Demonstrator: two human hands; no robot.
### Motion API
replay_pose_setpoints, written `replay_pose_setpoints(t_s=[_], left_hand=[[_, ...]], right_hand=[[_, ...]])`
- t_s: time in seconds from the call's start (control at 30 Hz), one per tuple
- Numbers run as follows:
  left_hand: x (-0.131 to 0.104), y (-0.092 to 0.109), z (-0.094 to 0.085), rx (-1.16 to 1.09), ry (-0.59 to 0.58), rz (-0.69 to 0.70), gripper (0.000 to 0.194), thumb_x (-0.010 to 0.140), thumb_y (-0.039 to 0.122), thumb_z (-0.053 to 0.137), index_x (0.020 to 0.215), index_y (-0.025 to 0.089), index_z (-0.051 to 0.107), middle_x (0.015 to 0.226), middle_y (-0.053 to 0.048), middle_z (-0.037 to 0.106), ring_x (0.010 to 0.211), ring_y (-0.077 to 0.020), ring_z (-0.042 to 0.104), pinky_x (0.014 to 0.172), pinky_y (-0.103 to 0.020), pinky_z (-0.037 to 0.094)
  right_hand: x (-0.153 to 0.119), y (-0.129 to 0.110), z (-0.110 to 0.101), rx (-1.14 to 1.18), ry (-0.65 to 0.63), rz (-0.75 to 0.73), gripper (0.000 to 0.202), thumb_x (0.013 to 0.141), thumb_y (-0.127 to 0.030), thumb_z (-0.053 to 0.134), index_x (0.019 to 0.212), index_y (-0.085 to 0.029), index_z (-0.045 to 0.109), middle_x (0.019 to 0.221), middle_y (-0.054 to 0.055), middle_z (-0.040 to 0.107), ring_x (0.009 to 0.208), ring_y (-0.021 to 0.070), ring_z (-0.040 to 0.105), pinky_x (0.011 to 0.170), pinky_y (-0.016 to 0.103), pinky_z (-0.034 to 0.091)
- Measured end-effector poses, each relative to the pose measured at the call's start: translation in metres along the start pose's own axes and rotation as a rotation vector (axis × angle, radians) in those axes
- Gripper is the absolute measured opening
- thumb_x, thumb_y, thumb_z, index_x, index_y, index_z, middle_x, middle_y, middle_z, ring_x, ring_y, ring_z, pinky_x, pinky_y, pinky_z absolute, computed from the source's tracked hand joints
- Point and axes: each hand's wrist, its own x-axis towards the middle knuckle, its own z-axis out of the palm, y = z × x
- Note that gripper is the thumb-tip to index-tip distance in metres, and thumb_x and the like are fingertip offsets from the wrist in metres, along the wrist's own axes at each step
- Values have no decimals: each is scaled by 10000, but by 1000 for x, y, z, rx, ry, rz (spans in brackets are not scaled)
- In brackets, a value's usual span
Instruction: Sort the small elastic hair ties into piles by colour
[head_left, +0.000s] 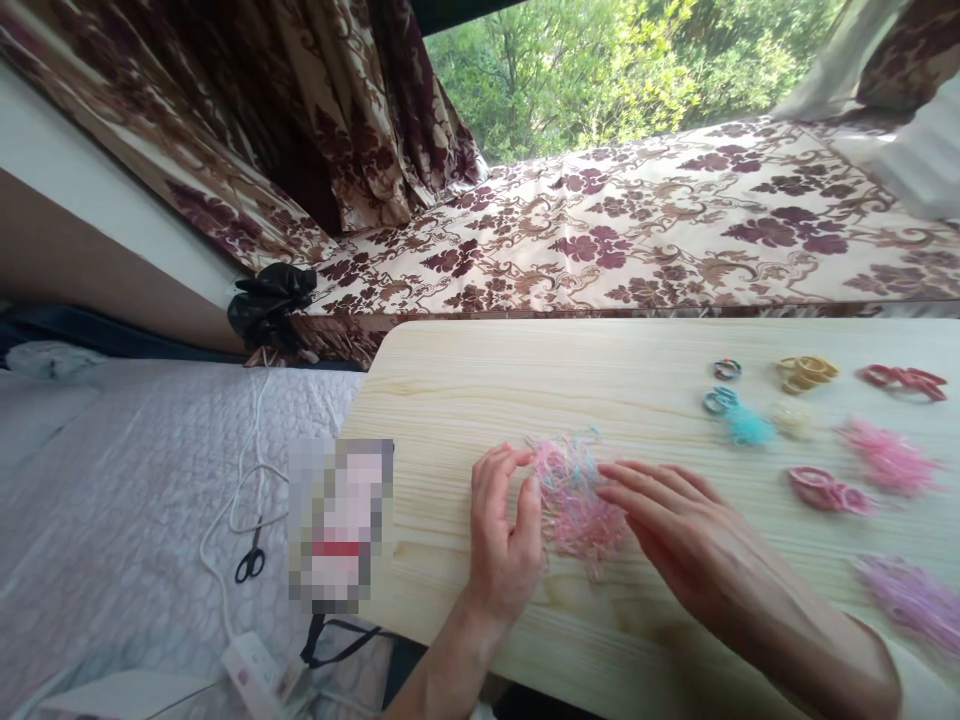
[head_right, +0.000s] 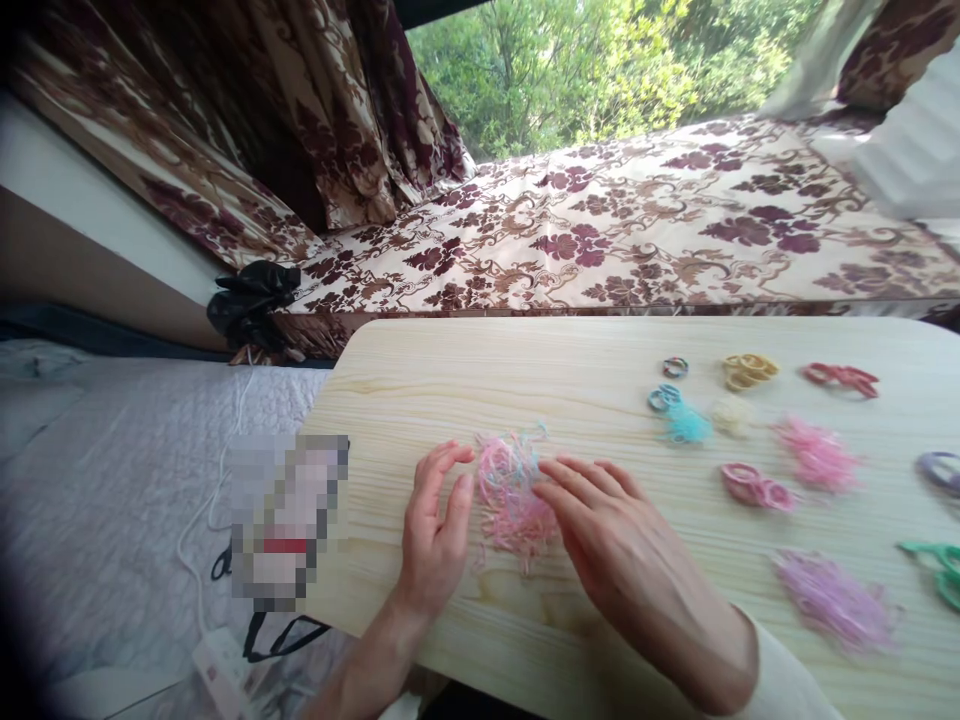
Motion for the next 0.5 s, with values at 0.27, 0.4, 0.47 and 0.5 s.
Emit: replay_pose_setpoints(t_s=[0.27, 0.4, 0.47, 0.5], left_hand=[[0, 1, -1, 1, 12, 4, 220, 961, 187, 486, 1138, 230, 609, 1169, -64, 655, 1230, -205, 537, 1088, -405, 429], [0, 1, -1, -1, 8, 5, 220, 961, 190, 487, 1140, 231, 608, 1165, -64, 656, 1230, -205, 538, 1084, -400, 430], [1, 1, -1, -3, 4, 7, 221, 961, 190, 487, 1140, 232, 609, 1163, -64, 656, 1231, -203, 537, 1084, -396, 428], [1, 1, -1, -4, 2, 8, 220, 961, 190, 486, 1139, 233, 610, 1163, -63, 656, 1231, -202, 537, 1085, -394, 427]], right_hand=[[16, 26, 8, -94, -2, 22, 362, 920, -84, 391, 1112, -180, 682, 1261, 78, 685, 1190, 260, 603, 907, 432, 507], [10, 31, 4, -140, 57, 36, 331, 940, -115, 389, 1076, -176, 685, 1174, 78, 719, 1141, 263, 626, 873, 418, 514], [7, 33, -1, -141, 85, 44, 326, 950, -129, 389, 1081, -173, 684, 1147, 80, 726, 1125, 253, 632, 876, 404, 511], [6, 35, -3, -136, 95, 50, 324, 953, -134, 390, 1081, -168, 685, 1134, 83, 728, 1110, 247, 638, 875, 395, 510]])
